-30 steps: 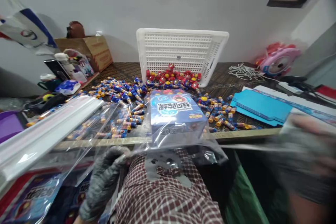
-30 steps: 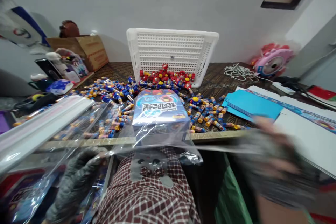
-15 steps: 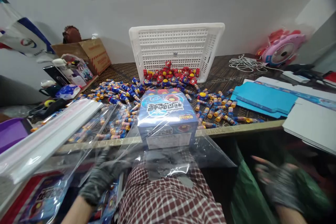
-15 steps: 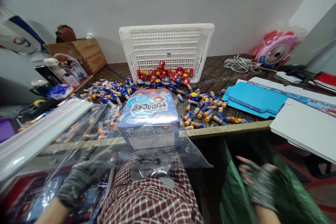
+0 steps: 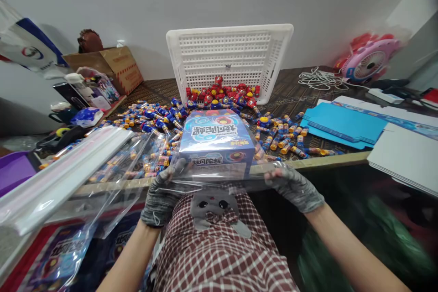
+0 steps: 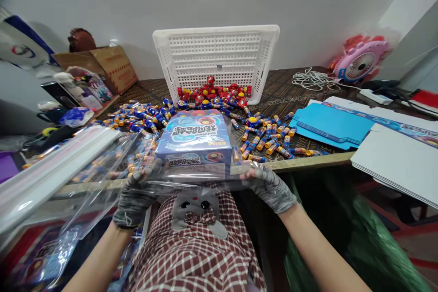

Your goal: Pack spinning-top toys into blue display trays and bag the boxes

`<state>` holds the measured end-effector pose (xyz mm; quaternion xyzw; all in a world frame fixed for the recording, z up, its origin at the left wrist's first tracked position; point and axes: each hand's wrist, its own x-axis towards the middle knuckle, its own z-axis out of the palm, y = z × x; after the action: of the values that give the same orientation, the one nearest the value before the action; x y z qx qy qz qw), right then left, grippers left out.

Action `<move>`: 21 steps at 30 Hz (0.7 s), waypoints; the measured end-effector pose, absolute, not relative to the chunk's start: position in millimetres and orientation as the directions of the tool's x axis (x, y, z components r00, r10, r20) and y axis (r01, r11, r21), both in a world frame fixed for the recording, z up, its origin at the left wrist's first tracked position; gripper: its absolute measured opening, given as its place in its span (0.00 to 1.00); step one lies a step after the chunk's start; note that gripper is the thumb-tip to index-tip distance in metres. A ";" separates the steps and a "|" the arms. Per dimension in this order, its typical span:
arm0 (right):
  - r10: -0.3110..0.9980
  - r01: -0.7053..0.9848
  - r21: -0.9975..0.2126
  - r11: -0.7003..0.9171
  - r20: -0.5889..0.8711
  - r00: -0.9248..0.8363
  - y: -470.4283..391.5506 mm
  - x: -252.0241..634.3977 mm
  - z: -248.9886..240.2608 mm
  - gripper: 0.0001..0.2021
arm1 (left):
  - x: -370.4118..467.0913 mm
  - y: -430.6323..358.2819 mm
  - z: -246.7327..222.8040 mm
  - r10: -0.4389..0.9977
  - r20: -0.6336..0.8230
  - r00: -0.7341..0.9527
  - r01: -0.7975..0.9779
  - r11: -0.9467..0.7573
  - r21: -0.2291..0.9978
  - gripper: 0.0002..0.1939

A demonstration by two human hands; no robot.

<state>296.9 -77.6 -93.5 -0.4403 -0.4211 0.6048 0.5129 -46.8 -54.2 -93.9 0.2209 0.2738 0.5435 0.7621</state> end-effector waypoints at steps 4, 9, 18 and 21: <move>0.989 -0.024 -0.989 -0.145 -0.144 -0.037 -84.6 306.1 -107.3 0.17 | -68.5 -49.5 -94.4 0.987 -0.078 0.139 -0.160 0.100 0.982 0.06; 0.974 0.074 -0.992 -0.105 -0.088 0.209 -60.1 297.0 -124.3 0.20 | -101.1 -28.0 -112.5 0.993 0.087 -0.084 0.422 -0.043 0.905 0.21; 0.936 0.094 -0.995 0.031 0.062 0.347 -13.8 282.5 -134.0 0.19 | -86.5 0.6 -117.9 0.932 0.279 -0.232 0.636 -0.071 0.768 0.16; 0.926 0.099 -0.994 0.044 0.078 0.370 4.0 275.2 -137.3 0.23 | -66.3 23.6 -114.7 0.925 0.303 -0.230 0.670 -0.076 0.739 0.12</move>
<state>275.2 4.0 -137.3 -0.5921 -0.4328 0.3571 0.5785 -66.3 23.6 -114.7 0.6015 0.6626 0.4196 0.1520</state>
